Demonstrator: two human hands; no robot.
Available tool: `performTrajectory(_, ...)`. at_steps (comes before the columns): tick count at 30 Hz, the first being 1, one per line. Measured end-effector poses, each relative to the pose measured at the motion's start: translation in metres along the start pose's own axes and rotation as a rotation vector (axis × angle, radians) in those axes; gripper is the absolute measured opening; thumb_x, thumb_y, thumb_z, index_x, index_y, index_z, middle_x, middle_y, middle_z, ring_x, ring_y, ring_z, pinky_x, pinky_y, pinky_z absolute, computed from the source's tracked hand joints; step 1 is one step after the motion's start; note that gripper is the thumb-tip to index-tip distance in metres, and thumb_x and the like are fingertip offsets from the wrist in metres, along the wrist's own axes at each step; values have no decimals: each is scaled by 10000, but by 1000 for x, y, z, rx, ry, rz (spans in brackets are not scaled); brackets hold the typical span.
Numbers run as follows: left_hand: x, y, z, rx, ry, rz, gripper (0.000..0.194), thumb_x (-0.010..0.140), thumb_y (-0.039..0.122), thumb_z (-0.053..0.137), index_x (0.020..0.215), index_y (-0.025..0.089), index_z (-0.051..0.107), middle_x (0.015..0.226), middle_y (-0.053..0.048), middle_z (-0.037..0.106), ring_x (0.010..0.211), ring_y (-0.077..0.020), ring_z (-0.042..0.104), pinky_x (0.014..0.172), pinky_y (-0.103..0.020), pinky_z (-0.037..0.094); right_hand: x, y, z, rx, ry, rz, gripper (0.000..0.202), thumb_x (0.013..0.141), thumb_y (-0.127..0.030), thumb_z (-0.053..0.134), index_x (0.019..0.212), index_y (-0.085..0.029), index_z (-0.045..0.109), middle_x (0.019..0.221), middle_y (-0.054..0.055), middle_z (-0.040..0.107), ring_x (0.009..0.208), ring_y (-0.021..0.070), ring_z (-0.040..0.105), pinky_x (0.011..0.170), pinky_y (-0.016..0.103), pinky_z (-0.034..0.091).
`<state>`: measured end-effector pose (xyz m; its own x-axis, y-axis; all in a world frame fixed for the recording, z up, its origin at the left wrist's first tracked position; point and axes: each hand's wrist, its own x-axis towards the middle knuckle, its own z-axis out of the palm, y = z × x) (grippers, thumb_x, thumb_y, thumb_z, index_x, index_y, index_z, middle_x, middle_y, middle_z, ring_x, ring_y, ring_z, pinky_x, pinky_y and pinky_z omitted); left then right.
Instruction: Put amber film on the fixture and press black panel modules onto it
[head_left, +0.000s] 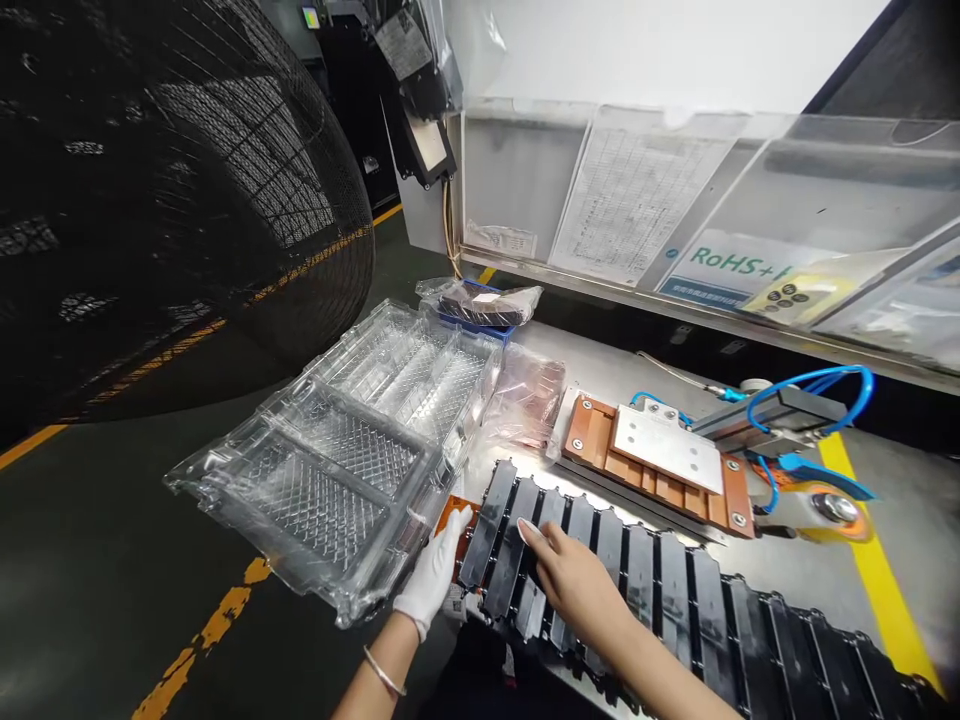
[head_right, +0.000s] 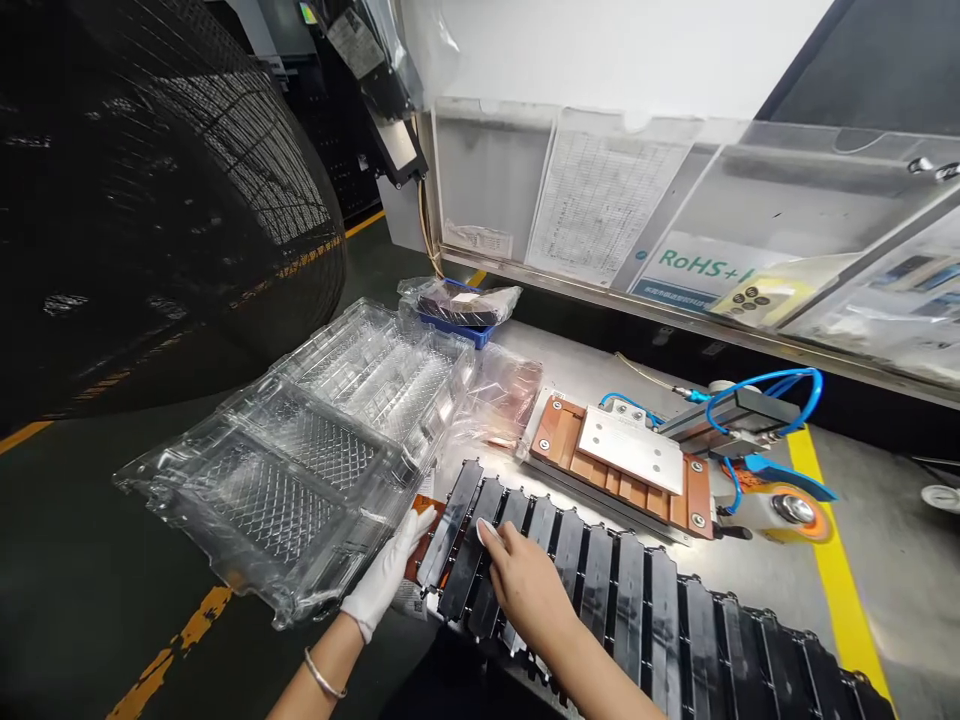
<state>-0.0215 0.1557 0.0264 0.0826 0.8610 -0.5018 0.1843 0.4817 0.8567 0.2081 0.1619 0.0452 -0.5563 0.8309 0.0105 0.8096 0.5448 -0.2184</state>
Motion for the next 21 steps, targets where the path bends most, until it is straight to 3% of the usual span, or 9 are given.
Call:
performTrajectory(9, -37, -23, -12, -174, -10, -108, 785, 932, 674, 226, 1481, 130, 366, 1538, -95, 406, 1427, -210, 350, 1223, -377, 194, 17, -13, 12, -55, -30, -56, 464, 872, -28, 431, 1321, -113, 510, 949, 99, 630, 666, 207, 627, 594, 334, 509)
performTrajectory(16, -42, -29, -16, -227, 7, -119, 813, 922, 686, 250, 1477, 102, 364, 1543, -122, 395, 1425, -221, 356, 1232, -393, 156, -9, -46, 8, -38, -107, -186, 527, 764, -22, 561, 1278, -141, 562, 957, 72, 690, 664, 190, 649, 596, 313, 477)
performTrajectory(21, -43, -31, -16, -236, 22, -128, 806, 922, 683, 252, 1467, 104, 384, 1536, -131, 402, 1426, -224, 354, 1226, -397, 174, -34, -67, 21, -11, -86, -278, 493, 729, -95, 660, 1212, -161, 582, 893, 34, 695, 607, 180, 631, 538, 316, 426)
